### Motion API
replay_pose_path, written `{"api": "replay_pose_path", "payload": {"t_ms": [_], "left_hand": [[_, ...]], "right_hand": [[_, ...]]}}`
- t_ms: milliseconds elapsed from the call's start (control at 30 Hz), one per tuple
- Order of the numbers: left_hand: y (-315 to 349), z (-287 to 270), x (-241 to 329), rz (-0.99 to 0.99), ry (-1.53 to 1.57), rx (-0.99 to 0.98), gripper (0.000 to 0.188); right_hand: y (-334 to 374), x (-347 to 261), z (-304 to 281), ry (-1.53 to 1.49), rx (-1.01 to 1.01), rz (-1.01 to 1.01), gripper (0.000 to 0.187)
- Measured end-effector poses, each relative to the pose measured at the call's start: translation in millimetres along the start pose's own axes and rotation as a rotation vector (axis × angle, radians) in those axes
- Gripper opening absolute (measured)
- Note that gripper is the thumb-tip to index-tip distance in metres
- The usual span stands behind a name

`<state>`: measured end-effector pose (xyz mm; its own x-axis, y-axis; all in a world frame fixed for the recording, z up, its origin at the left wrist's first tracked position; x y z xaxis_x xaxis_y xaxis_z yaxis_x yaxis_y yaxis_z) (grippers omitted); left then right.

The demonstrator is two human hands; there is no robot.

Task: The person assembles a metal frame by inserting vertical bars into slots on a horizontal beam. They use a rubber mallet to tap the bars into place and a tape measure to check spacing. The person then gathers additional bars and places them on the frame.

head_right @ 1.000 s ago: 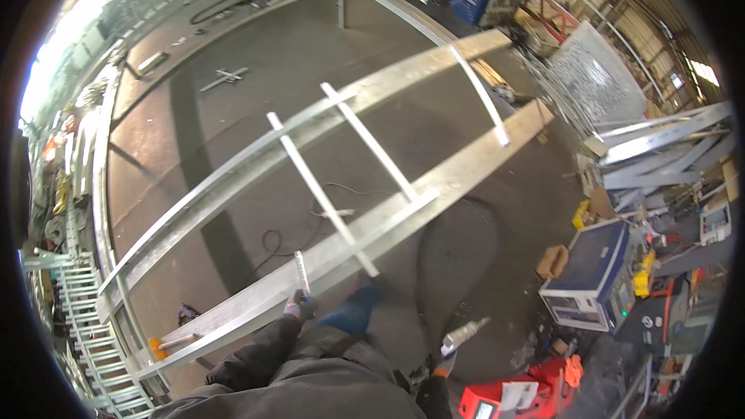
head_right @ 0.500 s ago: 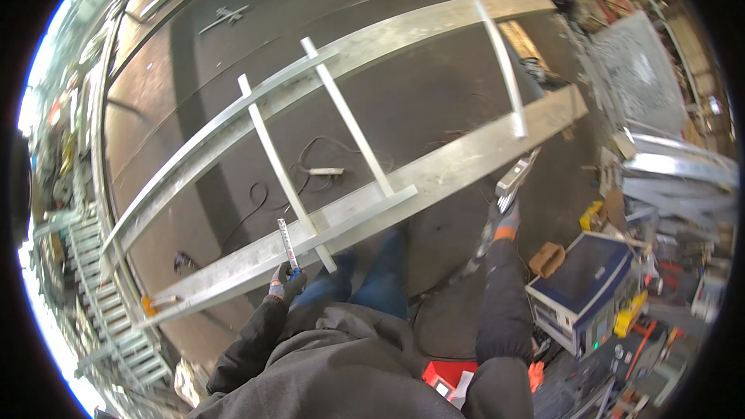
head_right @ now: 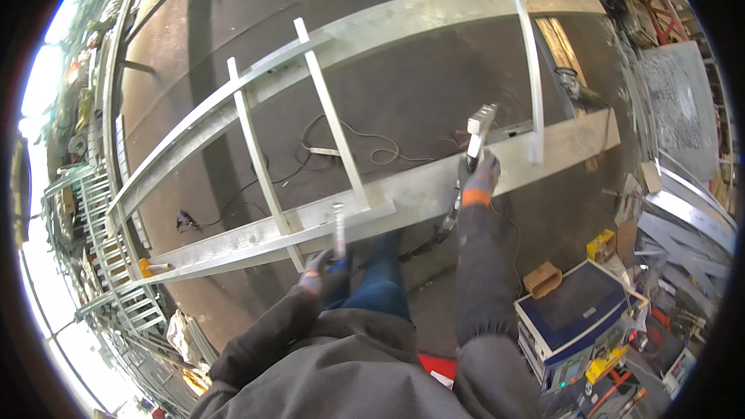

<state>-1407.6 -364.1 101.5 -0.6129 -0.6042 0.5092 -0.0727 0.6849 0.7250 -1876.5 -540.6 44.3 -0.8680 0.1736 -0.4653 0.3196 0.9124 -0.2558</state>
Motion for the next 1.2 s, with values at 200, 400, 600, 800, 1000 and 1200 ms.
{"api": "replay_pose_path", "payload": {"t_ms": [200,400,600,800,1000,1200], "left_hand": [[-64.7,134.6,115.6,0.081,-0.216,-0.245,0.061],[-13.8,141.3,156.2,0.255,-0.154,-0.471,0.082],[-33.5,61.2,37.8,-0.08,0.227,-0.327,0.044],[-30.9,-23.0,-106.4,-0.218,0.277,0.054,0.026],[56.0,-60.8,-250.6,-0.722,0.19,0.148,0.053],[117.1,-32.3,-328.2,-0.883,0.506,0.285,0.053]], "right_hand": [[163.9,-135.3,-21.8,-0.843,-0.612,0.361,0.052],[175.2,-129.1,-44.1,-1.408,-0.441,0.656,0.031],[127.9,34.8,-29.4,-1.01,-0.056,0.634,0.038],[7.4,162.6,10.0,0.03,-0.332,0.436,0.053],[-37.2,152.6,37.6,0.194,-0.426,0.217,0.056],[-32.5,123.2,10.4,-0.05,-0.115,0.312,0.055]]}}
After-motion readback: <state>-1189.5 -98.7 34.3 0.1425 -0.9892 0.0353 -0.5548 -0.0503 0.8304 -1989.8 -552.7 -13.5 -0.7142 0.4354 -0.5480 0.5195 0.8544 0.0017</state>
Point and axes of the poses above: each hand's wrist, its own y-axis away from the middle knuckle, its own z-axis out of the palm, x = y × z, the point moved 10 cm from there along -y, towards the middle knuckle, and after that the axes turned 12 degrees about -z, right-handed, at the moved point
